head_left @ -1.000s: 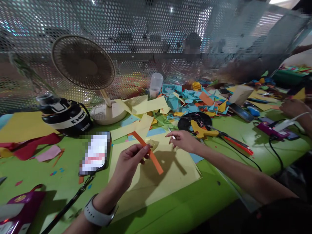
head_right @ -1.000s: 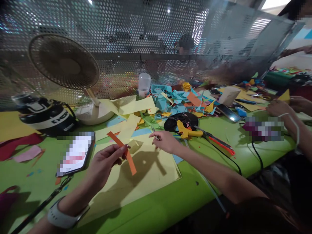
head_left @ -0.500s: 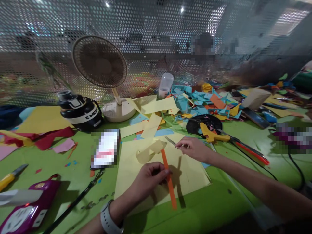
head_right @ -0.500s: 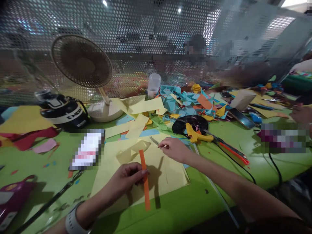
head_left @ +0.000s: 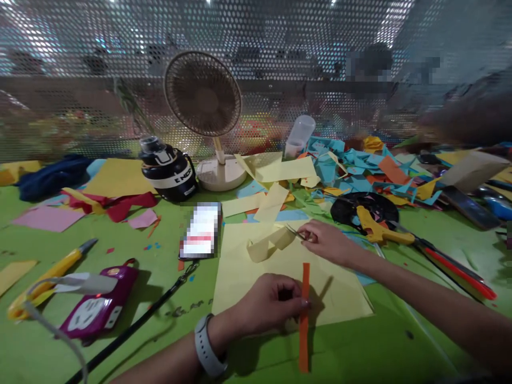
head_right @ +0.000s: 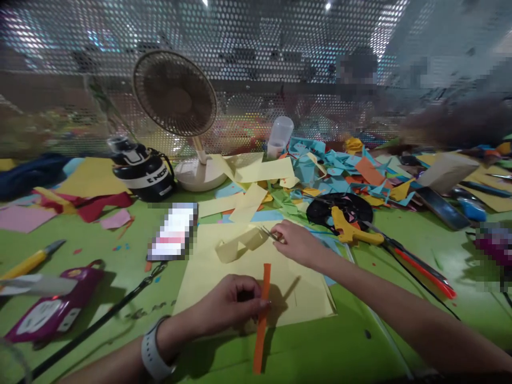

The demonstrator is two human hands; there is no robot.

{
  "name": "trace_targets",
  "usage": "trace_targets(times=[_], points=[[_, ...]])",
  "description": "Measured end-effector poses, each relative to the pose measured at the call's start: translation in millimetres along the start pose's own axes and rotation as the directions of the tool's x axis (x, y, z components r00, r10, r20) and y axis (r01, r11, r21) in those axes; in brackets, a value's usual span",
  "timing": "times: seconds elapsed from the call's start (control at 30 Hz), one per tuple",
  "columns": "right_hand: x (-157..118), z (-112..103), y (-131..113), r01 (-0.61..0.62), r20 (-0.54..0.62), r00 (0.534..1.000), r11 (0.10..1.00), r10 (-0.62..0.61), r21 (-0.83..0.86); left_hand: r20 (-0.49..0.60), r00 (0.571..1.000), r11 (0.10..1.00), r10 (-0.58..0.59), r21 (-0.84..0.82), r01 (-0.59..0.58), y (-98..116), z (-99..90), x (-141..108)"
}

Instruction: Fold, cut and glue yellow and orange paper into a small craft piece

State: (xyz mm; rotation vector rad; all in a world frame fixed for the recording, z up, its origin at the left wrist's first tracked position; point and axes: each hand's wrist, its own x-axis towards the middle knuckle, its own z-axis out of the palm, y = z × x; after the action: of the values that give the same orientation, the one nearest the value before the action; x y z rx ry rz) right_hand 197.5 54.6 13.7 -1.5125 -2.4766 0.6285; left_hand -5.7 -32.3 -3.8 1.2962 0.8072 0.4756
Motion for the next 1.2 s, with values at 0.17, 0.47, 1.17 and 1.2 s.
trace_targets(times=[0.17, 0.47, 1.17, 1.2], points=[[-3.4, -2.4, -1.7, 0.009, 0.028, 1.0, 0.997, -0.011, 0.077, 0.042, 0.999, 0.999, -0.008, 0.046, 0.007, -4.5, 1.5, -0.5], [-18.2, 5.5, 0.8, 0.034, 0.026, 0.999, 0.992, -0.038, 0.124, 0.071, 0.993, 0.995, -0.095, 0.04, 0.092, 0.5, 3.6, -1.8], [67.1, -73.6, 65.5, -0.238, -0.109, 0.971, 0.807, 0.214, -0.541, 0.062, 0.984, 0.985, -0.168, -0.035, 0.17, 4.8, 6.4, -1.7], [70.6, -73.4, 66.3, -0.238, -0.114, 0.971, 0.813, 0.209, -0.532, 0.066, 0.984, 0.984, -0.168, -0.049, 0.171, 3.5, 6.4, -1.5]])
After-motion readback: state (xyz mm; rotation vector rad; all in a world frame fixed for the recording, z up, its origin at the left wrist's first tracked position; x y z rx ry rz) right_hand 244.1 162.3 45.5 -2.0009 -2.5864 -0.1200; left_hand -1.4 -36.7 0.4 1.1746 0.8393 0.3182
